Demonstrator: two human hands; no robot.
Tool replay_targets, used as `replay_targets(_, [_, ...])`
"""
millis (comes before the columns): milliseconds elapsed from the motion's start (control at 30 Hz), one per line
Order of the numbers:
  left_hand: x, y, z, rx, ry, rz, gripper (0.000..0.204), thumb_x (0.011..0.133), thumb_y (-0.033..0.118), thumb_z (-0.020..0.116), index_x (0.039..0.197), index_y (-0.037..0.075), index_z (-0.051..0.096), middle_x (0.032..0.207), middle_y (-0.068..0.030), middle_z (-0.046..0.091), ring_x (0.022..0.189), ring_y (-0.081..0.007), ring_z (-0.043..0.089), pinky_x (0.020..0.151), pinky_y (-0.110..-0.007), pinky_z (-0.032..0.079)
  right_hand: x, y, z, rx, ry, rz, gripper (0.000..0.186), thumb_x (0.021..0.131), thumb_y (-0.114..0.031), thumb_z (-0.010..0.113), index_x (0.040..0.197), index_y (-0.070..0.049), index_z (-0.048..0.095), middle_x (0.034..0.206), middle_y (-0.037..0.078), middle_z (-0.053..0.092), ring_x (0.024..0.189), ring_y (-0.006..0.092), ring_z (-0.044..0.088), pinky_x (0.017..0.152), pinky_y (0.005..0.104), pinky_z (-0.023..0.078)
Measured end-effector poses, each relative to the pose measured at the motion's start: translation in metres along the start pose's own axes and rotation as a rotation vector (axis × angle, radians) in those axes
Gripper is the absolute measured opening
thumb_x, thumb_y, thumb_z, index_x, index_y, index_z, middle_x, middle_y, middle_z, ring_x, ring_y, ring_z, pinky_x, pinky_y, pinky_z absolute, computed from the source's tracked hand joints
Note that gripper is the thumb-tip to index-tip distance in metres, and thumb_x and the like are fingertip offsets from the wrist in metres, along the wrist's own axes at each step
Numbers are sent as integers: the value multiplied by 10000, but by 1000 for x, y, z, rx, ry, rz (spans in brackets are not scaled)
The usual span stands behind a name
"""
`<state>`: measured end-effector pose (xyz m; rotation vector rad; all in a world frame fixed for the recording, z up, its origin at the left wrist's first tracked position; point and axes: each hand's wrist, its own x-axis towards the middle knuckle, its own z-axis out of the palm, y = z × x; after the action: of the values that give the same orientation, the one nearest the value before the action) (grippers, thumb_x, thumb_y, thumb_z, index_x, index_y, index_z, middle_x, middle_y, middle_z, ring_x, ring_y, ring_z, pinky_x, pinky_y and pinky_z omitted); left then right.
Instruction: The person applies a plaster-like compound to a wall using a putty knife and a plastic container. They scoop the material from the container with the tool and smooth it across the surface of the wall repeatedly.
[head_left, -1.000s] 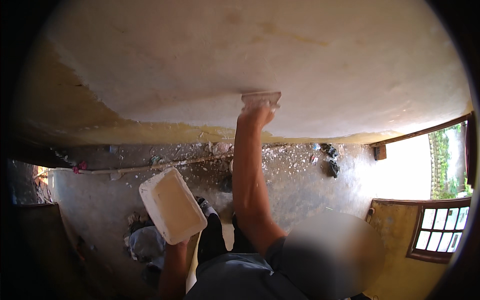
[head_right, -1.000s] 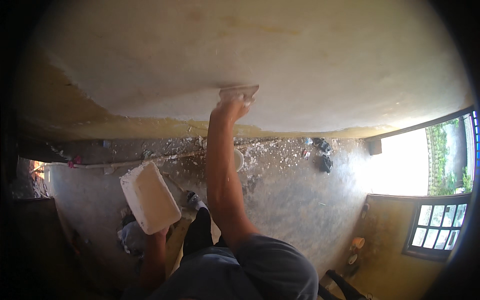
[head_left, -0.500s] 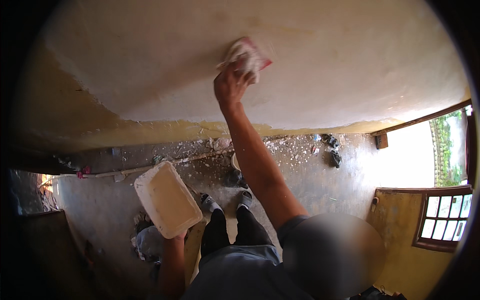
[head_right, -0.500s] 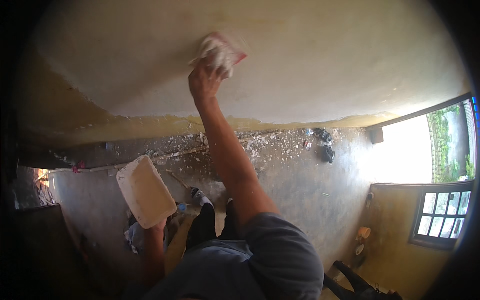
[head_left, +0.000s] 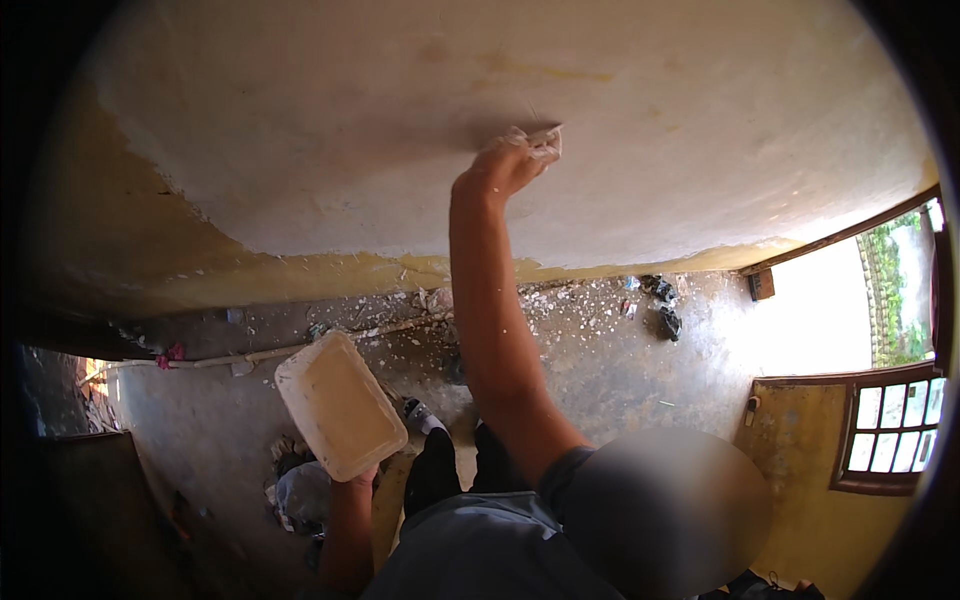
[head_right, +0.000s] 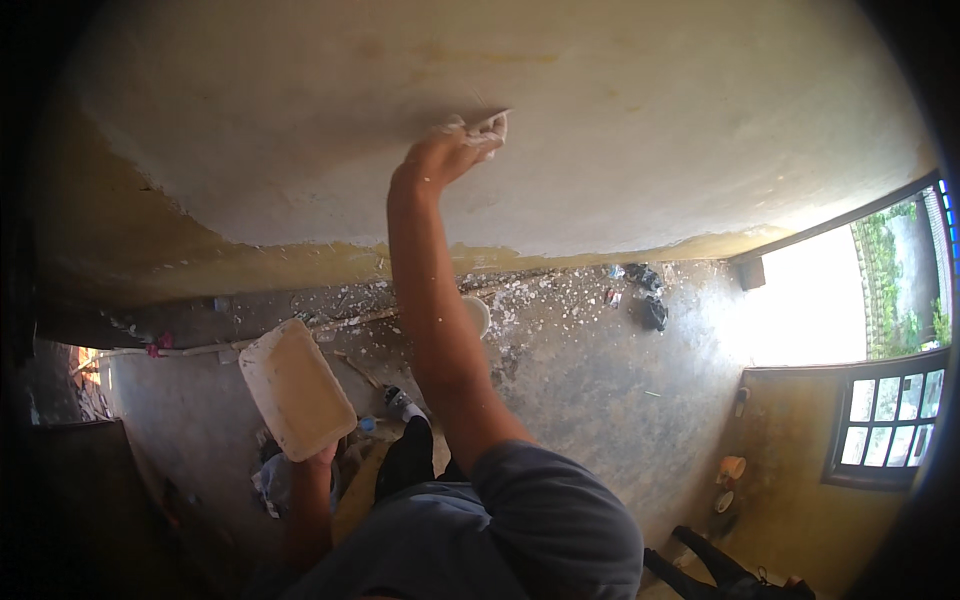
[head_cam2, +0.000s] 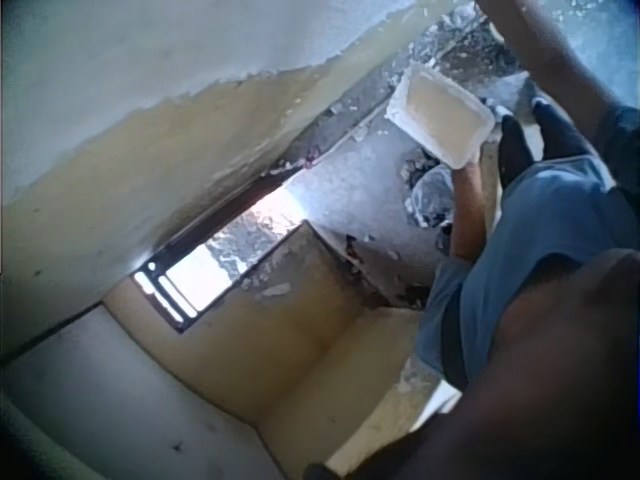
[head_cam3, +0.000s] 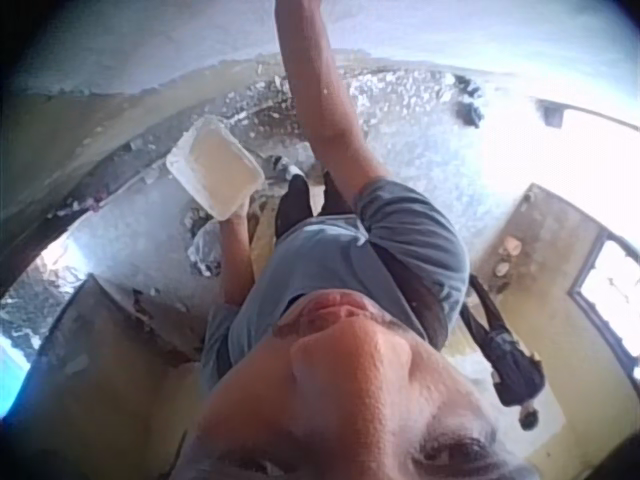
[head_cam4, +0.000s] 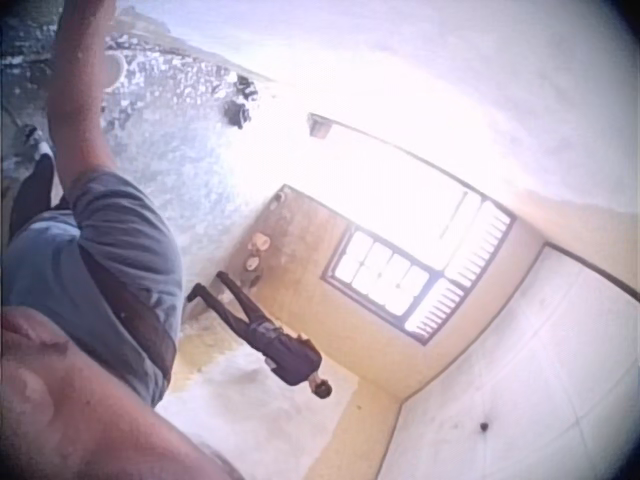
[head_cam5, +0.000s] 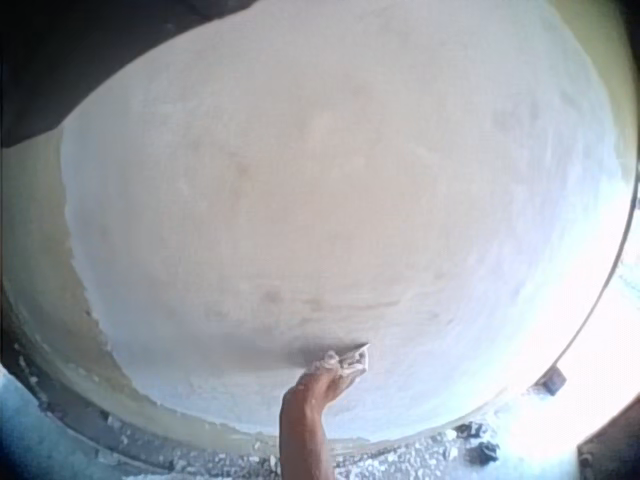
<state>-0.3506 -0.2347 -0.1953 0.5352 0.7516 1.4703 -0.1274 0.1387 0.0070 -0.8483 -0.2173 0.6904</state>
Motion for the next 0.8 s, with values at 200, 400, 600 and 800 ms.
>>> replay_targets(200, [2, 8, -3, -71, -36, 7, 574, 990, 488, 340, 1449, 144, 322, 1432, -82, 429, 1279, -305, 448, 1003, -554, 410, -42, 28, 2, -749, -239, -513, 498, 907, -48, 465, 1391, -3, 359, 1357, 206, 385, 1167, 354, 450, 993, 503, 341])
replay_targets(400, [2, 16, -1, -156, -67, 31, 567, 995, 475, 336, 1452, 140, 317, 1444, -81, 417, 1294, -298, 434, 1024, -531, 397, -26, 60, -132, -1087, -1021, -1121, 491, 867, -48, 526, 1352, -115, 489, 1351, 130, 502, 1241, 354, 424, 1009, 473, 300])
replay_targets(600, [8, 7, 8, -271, -103, -16, 561, 1001, 463, 332, 1455, 135, 312, 1455, -79, 405, 1308, -290, 419, 1045, -507, 385, 33, 103, -113, -1277, -314, -926, 546, 931, -127, 424, 1436, 18, 276, 1422, 299, 345, 1296, 481, 328, 1088, 596, 180])
replay_targets(800, [4, 10, 21, -321, -116, 22, 554, 1007, 451, 328, 1459, 131, 307, 1467, -77, 393, 1323, -283, 405, 1066, -483, 372, 3, 127, -179, -788, -445, -442, 527, 930, -103, 421, 1444, -38, 325, 1468, 251, 325, 1283, 369, 425, 1048, 485, 352])
